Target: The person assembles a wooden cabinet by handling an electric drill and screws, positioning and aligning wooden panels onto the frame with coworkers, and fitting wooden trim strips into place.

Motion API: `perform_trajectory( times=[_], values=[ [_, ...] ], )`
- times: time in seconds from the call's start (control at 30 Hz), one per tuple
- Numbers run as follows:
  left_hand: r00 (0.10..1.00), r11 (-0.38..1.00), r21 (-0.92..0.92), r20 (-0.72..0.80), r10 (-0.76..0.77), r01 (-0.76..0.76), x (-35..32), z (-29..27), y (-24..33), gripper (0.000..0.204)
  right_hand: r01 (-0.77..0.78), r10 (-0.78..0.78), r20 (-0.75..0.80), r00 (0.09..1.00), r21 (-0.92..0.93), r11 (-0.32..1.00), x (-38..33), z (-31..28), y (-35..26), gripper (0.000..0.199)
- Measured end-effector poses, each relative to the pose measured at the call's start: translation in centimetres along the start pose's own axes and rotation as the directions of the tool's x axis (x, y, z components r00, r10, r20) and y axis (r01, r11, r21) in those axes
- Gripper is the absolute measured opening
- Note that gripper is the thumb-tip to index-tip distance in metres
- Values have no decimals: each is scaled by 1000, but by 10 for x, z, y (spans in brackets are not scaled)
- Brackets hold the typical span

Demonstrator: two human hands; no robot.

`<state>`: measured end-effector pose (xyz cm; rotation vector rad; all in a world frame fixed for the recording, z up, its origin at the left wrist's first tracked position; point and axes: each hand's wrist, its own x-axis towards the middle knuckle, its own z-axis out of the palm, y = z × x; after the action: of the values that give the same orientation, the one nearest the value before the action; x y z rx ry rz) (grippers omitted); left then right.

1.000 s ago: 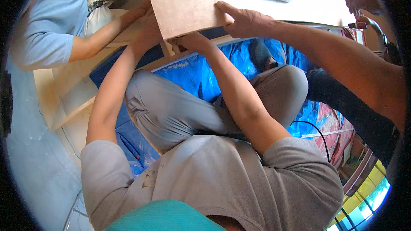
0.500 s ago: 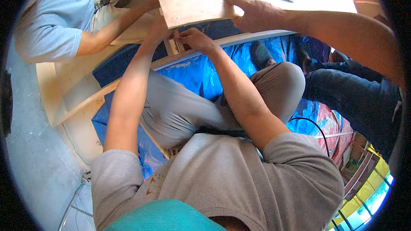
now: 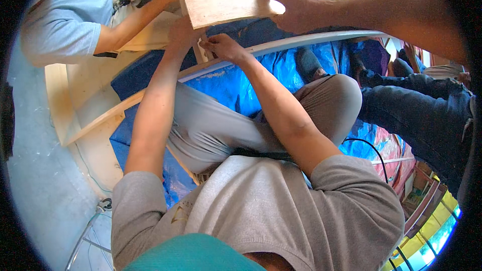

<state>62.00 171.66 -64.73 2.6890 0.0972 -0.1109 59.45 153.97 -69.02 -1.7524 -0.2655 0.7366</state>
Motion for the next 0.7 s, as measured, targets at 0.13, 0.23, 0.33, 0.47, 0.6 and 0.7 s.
perform_trajectory(
  times=[0.13, 0.23, 0.33, 0.47, 0.6, 0.7],
  values=[
    [998, 998, 16, 23, -63, 63, -2, -13, 12, 49, 21, -21, 8, 1000, -16, 1000, 5, 0, 2, 51],
    [994, 994, 67, 63, -94, 90, 2, -8, 18, 47, -12, 12, 6, 1000, -65, 998, 5, -2, 1, 49],
    [995, 995, -8, 8, -95, 95, 13, 5, 15, 42, -24, 22, -14, 1000, -104, 994, 6, -2, 0, 49],
    [979, 1000, 14, -205, 9, -6, 33, 17, 4, 37, -3, -5, -75, 997, -108, 994, 12, 6, 0, 47],
    [978, 998, -22, -205, 49, -55, 43, 23, -1, 33, -54, 39, -72, 997, -226, 973, 14, 7, -2, 46],
    [961, 984, -135, -267, 77, -116, 44, 28, 1, 31, 1, -41, -128, 991, -300, 954, 11, -3, -4, 47]
  ],
)
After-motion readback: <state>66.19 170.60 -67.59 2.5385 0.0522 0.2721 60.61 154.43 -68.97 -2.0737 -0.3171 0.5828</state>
